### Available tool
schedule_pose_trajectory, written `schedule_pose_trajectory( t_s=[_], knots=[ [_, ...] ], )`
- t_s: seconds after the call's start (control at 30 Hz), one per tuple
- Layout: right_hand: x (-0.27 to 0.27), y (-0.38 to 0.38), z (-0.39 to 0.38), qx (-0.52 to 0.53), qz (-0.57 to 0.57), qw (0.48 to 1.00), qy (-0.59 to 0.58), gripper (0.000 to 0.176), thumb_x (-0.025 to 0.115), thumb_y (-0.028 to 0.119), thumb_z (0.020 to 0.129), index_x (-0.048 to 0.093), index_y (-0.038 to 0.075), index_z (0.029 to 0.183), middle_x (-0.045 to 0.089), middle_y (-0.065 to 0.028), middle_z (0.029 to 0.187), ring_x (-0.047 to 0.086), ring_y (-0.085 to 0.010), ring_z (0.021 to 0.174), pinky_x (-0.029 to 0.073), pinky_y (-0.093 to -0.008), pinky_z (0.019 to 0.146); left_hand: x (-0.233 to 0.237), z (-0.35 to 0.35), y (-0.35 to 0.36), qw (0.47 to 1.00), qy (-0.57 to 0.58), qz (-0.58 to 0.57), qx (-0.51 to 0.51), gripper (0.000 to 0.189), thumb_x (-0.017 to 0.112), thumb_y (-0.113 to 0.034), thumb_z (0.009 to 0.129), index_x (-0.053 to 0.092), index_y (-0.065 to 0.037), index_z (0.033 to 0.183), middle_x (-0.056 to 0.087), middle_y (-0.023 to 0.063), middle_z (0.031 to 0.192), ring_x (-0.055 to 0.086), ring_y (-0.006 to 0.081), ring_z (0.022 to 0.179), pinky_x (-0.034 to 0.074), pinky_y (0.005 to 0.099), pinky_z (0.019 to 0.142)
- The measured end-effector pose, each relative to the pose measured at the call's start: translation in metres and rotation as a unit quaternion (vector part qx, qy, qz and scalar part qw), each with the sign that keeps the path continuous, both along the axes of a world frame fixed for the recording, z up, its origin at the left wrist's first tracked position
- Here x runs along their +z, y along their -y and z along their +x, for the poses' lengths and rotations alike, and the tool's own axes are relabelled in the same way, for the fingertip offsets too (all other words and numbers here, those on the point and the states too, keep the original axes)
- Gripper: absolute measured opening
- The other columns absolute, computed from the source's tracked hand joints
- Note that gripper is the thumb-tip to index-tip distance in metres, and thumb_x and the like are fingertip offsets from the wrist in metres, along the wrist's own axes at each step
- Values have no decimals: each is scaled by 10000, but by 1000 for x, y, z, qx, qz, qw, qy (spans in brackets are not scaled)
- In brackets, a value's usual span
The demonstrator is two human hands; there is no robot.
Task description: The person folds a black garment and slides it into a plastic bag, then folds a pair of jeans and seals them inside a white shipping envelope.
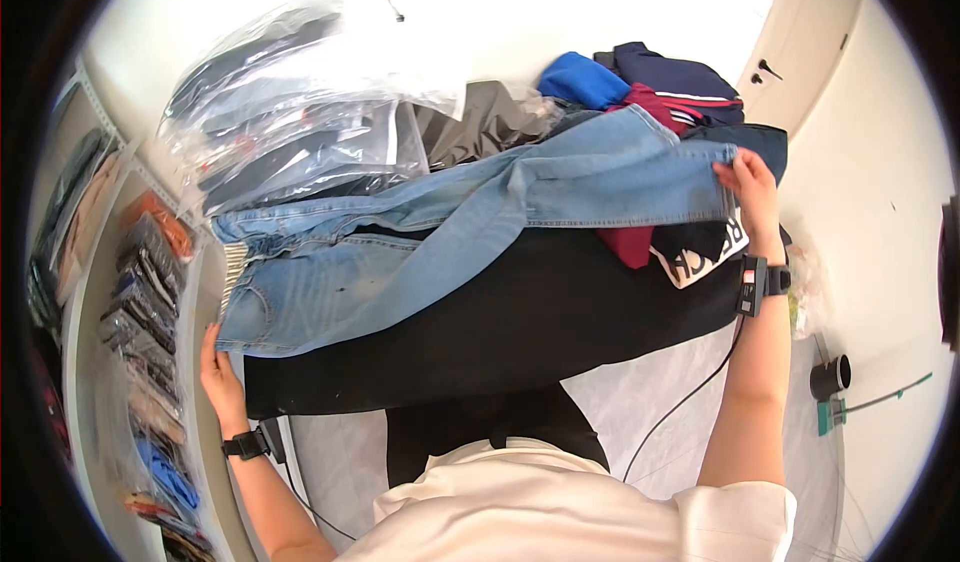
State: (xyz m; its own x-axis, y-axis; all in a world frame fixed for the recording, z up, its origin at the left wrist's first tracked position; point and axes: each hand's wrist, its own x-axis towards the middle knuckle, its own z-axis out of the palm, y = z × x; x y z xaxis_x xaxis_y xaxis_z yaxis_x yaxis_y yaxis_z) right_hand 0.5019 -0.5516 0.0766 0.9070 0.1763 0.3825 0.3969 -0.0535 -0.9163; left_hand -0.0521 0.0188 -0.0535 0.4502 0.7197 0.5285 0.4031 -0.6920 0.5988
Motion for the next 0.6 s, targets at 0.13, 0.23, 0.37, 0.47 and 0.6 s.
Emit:
schedule_pose_trajectory(
  t_s=[0.13, 0.23, 0.37, 0.47, 0.6],
  knots=[
    [10, 16, 11, -5, 54, 988, 142, 181, 484, 152, 1013, 611, 31, 1059, 671, -52, 989, 649, -151, 960, 486, -273, 883, 19, -1, -5, 997, 73, -14, 16, 322, 419, 19, 969, 562, 19, 1257, 595, 129, 1235, 553, 222, 1156, 400, 322, 1023],
    [-3, 39, 11, -104, -40, 991, 79, 168, 509, 146, 994, 608, 24, 1053, 673, -66, 1006, 655, -146, 933, 502, -264, 834, 30, -4, 11, 991, 110, 39, 58, 324, 394, 11, 961, 566, 17, 1236, 578, 130, 1246, 534, 231, 1166, 382, 336, 1027],
    [-30, 16, -10, -23, -19, 1000, 10, 171, 547, 93, 965, 589, -5, 1099, 650, -98, 1059, 673, -170, 892, 539, -253, 740, 26, -8, 37, 971, 151, 178, 61, 371, 362, 31, 943, 528, 7, 1274, 544, 136, 1293, 487, 261, 1235, 322, 367, 1084],
    [-37, -25, -11, 39, -18, 999, -6, 221, 551, 75, 963, 553, -32, 1157, 641, -123, 1086, 676, -201, 905, 553, -282, 787, 16, -10, 43, 960, 191, 157, 131, 378, 361, 44, 935, 523, 6, 1275, 545, 133, 1293, 494, 253, 1232, 323, 359, 1084],
    [-40, -78, 16, 31, -22, 997, -67, 425, 603, 153, 946, 475, -100, 1263, 621, -157, 1099, 679, -202, 891, 564, -267, 717, -8, -30, 39, 981, 99, 86, 143, 471, 396, 159, 767, 579, -15, 1164, 581, 131, 1214, 526, 282, 1184, 346, 365, 1066]
  ],
)
